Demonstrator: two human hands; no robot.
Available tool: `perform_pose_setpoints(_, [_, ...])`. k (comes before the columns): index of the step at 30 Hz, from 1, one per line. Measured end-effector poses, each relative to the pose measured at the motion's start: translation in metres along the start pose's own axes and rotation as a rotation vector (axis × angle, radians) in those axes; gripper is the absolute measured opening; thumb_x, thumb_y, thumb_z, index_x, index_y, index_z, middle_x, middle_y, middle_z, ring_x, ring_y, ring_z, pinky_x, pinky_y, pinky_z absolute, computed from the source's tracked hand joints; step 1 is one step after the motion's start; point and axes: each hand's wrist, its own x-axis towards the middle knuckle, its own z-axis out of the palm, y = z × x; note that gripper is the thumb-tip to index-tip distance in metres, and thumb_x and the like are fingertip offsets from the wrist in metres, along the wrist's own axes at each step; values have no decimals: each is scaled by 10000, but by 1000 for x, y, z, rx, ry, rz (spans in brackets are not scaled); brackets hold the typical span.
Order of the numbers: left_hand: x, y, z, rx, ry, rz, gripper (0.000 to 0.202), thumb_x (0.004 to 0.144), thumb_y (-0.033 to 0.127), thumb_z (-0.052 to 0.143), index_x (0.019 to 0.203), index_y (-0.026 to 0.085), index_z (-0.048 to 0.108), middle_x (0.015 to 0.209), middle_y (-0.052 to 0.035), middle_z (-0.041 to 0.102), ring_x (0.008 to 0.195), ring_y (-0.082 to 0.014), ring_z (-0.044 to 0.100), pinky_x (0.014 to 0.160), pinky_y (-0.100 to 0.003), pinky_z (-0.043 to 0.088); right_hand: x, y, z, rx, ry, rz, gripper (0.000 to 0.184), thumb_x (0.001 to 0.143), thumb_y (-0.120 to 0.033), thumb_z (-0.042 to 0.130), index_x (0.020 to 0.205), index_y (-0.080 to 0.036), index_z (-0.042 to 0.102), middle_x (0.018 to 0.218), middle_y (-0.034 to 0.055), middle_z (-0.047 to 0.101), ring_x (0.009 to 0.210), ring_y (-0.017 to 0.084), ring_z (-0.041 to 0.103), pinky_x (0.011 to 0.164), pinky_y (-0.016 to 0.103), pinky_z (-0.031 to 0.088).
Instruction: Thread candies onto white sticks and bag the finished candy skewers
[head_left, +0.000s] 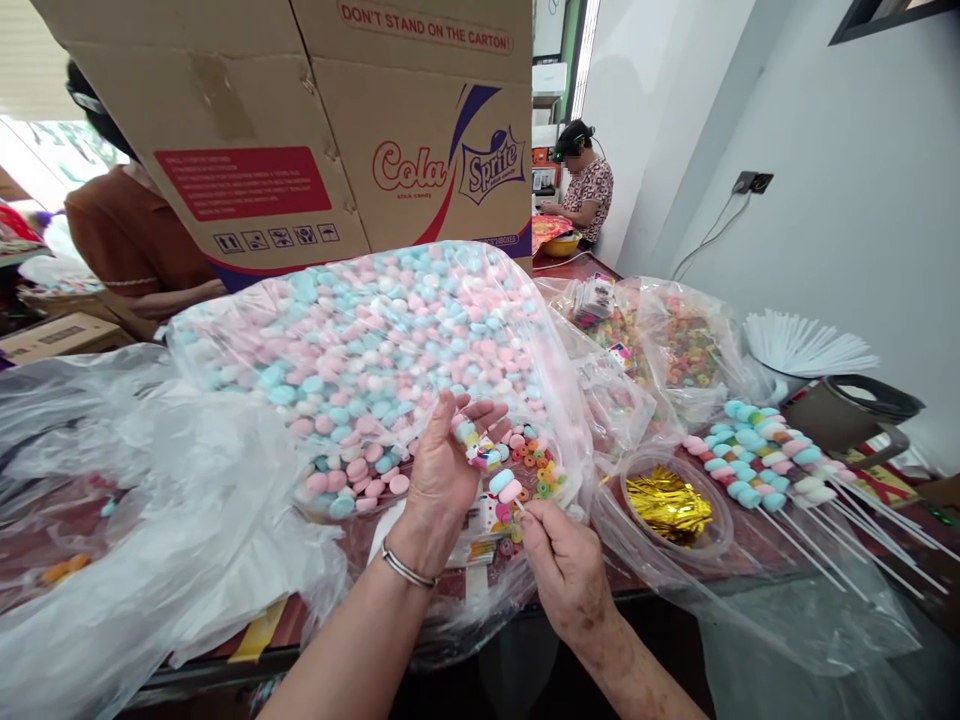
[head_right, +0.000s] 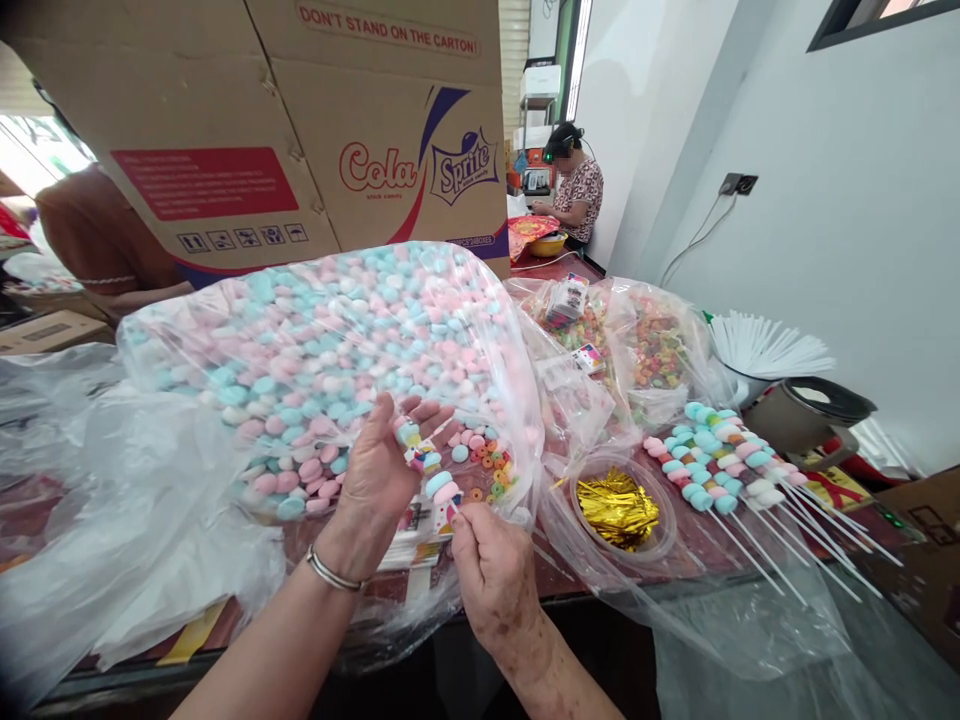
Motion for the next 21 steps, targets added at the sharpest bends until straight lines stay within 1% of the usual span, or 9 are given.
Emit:
perform_pose_setpoints(3, [0, -3, -2, 15, -71, -21, 265, 741, 354, 736, 855, 152, 607, 635, 12, 622, 614, -156, 662, 643, -295, 559, -3, -1, 1, 84, -57, 101, 251, 956, -253, 363, 778, -183, 525, 549, -53, 409, 478, 94, 415, 480, 205, 334])
perform_pose_setpoints(6, [-5, -12, 0, 39, -118, -50, 239, 759, 344, 726, 841, 161, 596, 576, 51, 547, 517, -106, 602, 569, -235, 537, -1, -3, 4, 44, -48, 89, 264, 957, -266, 353, 774, -181, 523, 557, -46, 416, 487, 99, 416, 482, 209, 337])
perform_pose_setpoints(9, [-7, -17, -1, 39, -78, -99, 240, 776, 362, 705, 850, 166, 587, 595, 39, 571, 495, -103, 594, 544, -238, 543, 3, -8, 2, -69, -75, 9, 275, 957, -259, 351, 769, -172, 532, 579, -21, 489, 503, 111, 467, 494, 221, 352])
perform_pose_setpoints(12, [-3, -16, -6, 50, -36, -130, 265, 798, 409, 675, 850, 165, 586, 600, 29, 592, 446, -91, 566, 504, -237, 543, 8, -13, -8, -167, -137, -60, 252, 958, -270, 381, 835, -160, 573, 660, 22, 587, 592, 139, 555, 547, 234, 403])
perform_pose_setpoints(14, [0, -15, -9, 84, -26, -143, 279, 809, 429, 658, 842, 161, 588, 605, 18, 605, 436, -95, 566, 480, -241, 541, 15, -14, -16, -212, -78, -112, 225, 958, -258, 396, 923, -160, 595, 753, 49, 638, 694, 161, 597, 626, 252, 444])
perform_pose_setpoints(16, [3, -14, -13, 132, -21, -155, 273, 816, 419, 649, 839, 152, 598, 617, -2, 625, 450, -109, 586, 455, -239, 533, 24, -14, -24, -240, 18, -178, 208, 955, -219, 402, 998, -159, 597, 842, 65, 659, 784, 173, 605, 708, 274, 464])
perform_pose_setpoints(17, [4, -14, -14, 151, -17, -163, 265, 819, 408, 646, 836, 147, 603, 623, -14, 636, 458, -116, 595, 442, -233, 524, 29, -13, -26, -256, 42, -215, 204, 951, -198, 408, 1007, -158, 600, 871, 71, 659, 816, 178, 599, 740, 286, 466])
perform_pose_setpoints(19, [6, -16, -15, 169, -17, -188, 249, 823, 384, 640, 822, 137, 616, 636, -36, 656, 483, -129, 615, 427, -219, 506, 41, -12, -28, -325, 41, -298, 206, 945, -172, 419, 966, -160, 624, 869, 76, 644, 844, 189, 574, 772, 308, 461])
perform_pose_setpoints(21, [7, -18, -15, 171, -33, -200, 231, 818, 355, 647, 791, 126, 627, 651, -52, 671, 520, -137, 633, 440, -206, 496, 53, -10, -27, -445, 12, -386, 236, 951, -176, 421, 894, -169, 651, 824, 74, 618, 819, 198, 537, 757, 324, 448])
